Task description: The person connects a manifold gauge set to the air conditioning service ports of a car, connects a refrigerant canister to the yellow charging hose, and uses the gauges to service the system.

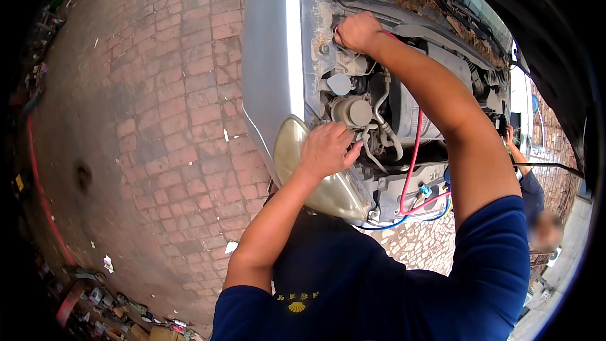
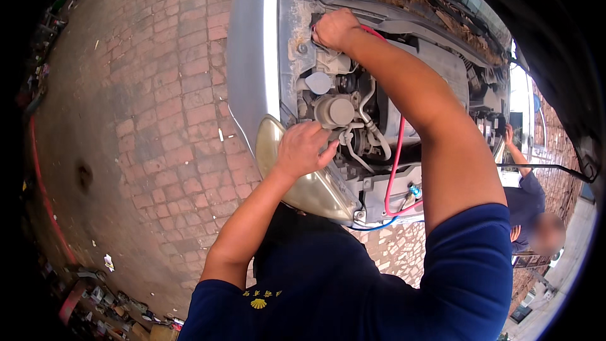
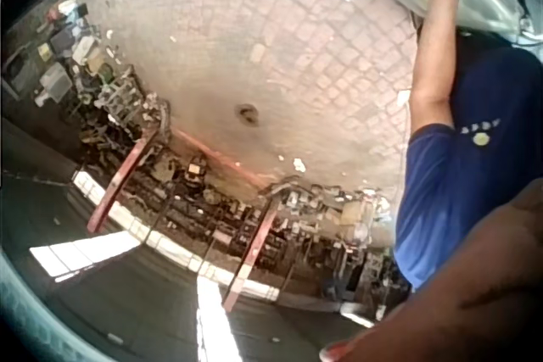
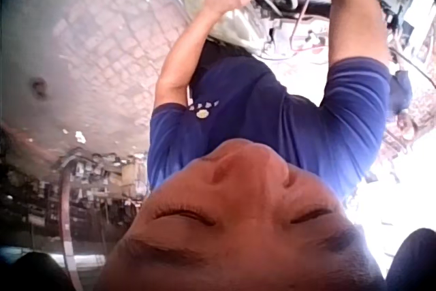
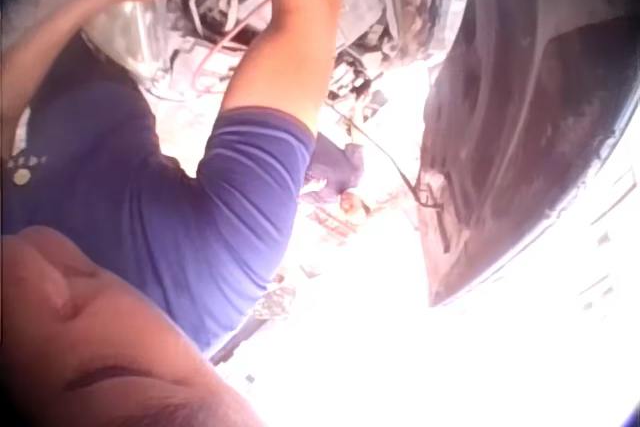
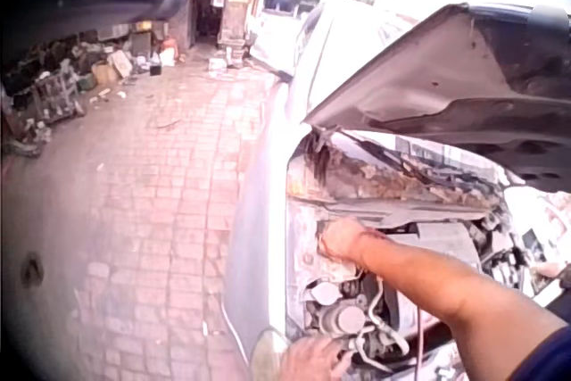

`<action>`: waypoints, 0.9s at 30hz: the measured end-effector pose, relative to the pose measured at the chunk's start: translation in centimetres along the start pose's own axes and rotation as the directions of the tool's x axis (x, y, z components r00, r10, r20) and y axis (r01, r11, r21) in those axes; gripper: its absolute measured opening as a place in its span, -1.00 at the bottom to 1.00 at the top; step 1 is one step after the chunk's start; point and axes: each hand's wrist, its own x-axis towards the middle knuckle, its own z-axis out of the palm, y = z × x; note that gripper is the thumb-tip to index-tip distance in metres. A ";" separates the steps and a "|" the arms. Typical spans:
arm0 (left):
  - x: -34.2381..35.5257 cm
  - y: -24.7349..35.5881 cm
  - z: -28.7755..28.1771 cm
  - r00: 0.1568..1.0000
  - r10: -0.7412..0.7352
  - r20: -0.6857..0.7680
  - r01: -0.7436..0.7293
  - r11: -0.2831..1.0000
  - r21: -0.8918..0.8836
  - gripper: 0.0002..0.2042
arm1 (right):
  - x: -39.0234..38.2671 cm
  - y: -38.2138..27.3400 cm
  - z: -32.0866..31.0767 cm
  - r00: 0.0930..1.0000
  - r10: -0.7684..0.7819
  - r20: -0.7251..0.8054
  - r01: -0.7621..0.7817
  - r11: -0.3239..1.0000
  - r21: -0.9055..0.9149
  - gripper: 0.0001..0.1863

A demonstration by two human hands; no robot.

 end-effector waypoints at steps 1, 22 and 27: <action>0.0 -0.1 0.0 1.000 -0.007 0.003 0.007 1.000 -0.001 -0.79 | 0.3 -0.3 -0.2 1.000 -0.010 0.018 0.011 0.997 -0.071 -0.57; -0.1 -0.4 -0.1 0.997 -0.028 -0.068 0.028 1.000 -0.006 -0.79 | 0.4 -0.5 -2.5 0.988 -0.148 0.048 0.155 0.958 -0.241 -0.75; -0.2 0.0 0.5 0.998 -0.027 -0.051 0.026 1.000 -0.003 -0.81 | 1.4 0.7 0.7 0.967 -0.237 -0.089 0.203 0.937 -0.284 -0.65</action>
